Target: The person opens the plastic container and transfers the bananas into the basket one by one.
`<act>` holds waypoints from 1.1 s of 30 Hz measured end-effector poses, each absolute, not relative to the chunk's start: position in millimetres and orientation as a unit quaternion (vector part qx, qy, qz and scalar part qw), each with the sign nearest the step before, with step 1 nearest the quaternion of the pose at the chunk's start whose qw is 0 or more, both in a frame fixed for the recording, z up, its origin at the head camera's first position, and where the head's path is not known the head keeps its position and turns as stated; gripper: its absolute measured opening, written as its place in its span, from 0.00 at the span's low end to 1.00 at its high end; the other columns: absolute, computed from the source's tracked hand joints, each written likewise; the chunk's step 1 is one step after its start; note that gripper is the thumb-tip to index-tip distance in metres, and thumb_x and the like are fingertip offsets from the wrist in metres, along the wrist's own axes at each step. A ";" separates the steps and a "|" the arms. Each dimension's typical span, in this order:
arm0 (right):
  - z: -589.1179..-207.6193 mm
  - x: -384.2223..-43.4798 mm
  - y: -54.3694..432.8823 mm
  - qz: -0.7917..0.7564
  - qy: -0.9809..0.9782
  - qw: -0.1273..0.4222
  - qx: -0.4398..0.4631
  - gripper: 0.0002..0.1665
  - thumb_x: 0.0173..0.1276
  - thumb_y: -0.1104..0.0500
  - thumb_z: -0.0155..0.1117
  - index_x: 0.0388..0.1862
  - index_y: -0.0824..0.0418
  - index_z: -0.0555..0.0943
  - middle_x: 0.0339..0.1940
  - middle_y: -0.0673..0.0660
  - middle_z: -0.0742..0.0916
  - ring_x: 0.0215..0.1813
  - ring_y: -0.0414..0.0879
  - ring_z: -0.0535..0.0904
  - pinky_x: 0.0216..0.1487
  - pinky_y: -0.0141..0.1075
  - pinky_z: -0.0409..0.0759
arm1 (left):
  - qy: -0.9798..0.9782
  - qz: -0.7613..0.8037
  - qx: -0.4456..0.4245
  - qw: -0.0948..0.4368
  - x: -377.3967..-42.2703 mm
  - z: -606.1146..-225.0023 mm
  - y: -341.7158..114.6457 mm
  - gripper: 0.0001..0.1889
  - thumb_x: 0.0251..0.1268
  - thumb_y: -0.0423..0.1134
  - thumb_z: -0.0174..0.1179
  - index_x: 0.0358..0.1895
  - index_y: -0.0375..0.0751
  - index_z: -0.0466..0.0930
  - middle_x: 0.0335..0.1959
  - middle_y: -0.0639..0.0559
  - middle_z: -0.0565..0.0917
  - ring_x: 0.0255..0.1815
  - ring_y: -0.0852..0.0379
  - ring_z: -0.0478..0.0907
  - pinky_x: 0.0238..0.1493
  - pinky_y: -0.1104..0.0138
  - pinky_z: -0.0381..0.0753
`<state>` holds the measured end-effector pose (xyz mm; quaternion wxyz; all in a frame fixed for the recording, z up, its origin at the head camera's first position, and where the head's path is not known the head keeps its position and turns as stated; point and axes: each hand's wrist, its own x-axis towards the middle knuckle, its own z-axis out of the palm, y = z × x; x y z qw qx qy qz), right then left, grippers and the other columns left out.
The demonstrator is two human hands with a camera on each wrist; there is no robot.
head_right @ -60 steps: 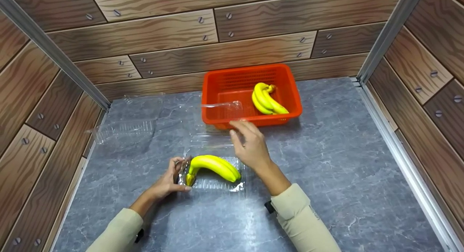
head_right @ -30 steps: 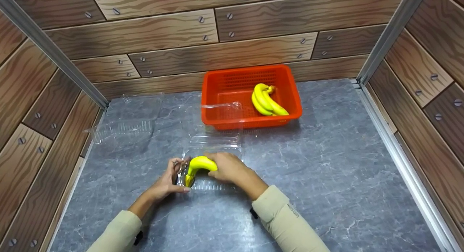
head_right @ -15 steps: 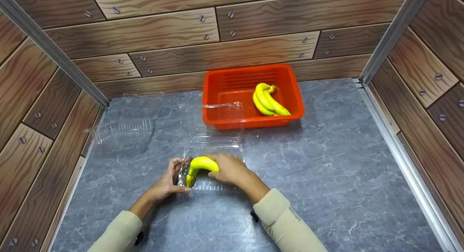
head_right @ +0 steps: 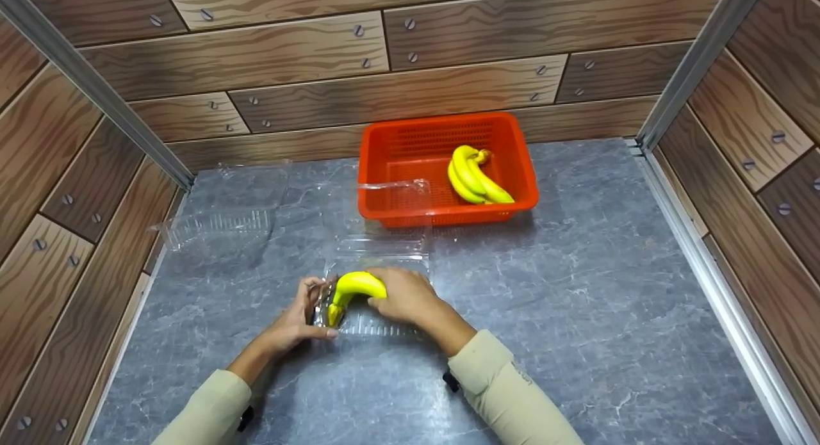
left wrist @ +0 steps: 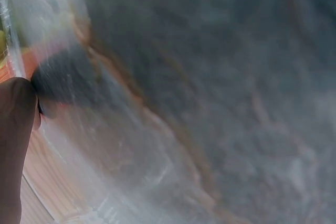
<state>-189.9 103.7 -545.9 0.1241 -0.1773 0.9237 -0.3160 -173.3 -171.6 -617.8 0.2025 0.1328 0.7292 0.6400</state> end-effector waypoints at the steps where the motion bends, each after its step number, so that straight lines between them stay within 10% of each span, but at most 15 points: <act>1: -545.8 -190.2 103.5 -0.314 0.925 0.119 -0.177 0.35 0.69 0.52 0.75 0.75 0.51 0.79 0.61 0.56 0.90 0.54 0.52 0.85 0.60 0.55 0.84 | 0.729 0.640 0.132 0.203 -173.7 -617.8 -171.6 0.51 0.50 0.28 0.80 0.72 0.39 0.51 0.89 0.37 0.55 0.92 0.39 0.43 0.90 0.40 0.35; 8: -543.7 -188.7 105.5 -0.329 0.923 0.094 -0.177 0.35 0.70 0.53 0.74 0.75 0.53 0.79 0.66 0.56 0.89 0.57 0.52 0.85 0.63 0.56 0.84 | 0.725 0.647 0.130 0.198 -171.9 -615.8 -171.9 0.52 0.48 0.29 0.81 0.72 0.39 0.52 0.88 0.39 0.58 0.92 0.40 0.46 0.91 0.41 0.35; 17: -532.5 -187.9 123.3 -0.363 0.915 0.072 -0.159 0.36 0.72 0.49 0.72 0.77 0.49 0.77 0.40 0.52 0.86 0.34 0.43 0.75 0.43 0.41 0.77 | 0.726 0.645 0.126 0.203 -171.2 -615.1 -171.2 0.52 0.49 0.29 0.81 0.73 0.39 0.52 0.89 0.36 0.53 0.92 0.38 0.42 0.91 0.42 0.36; 33: -509.2 -183.0 159.2 -0.423 0.898 -0.041 -0.115 0.37 0.71 0.52 0.73 0.78 0.52 0.76 0.42 0.56 0.89 0.40 0.48 0.80 0.45 0.42 0.78 | 0.715 0.657 0.135 0.199 -173.6 -619.2 -169.3 0.53 0.48 0.26 0.80 0.71 0.35 0.49 0.88 0.33 0.53 0.92 0.37 0.42 0.91 0.42 0.39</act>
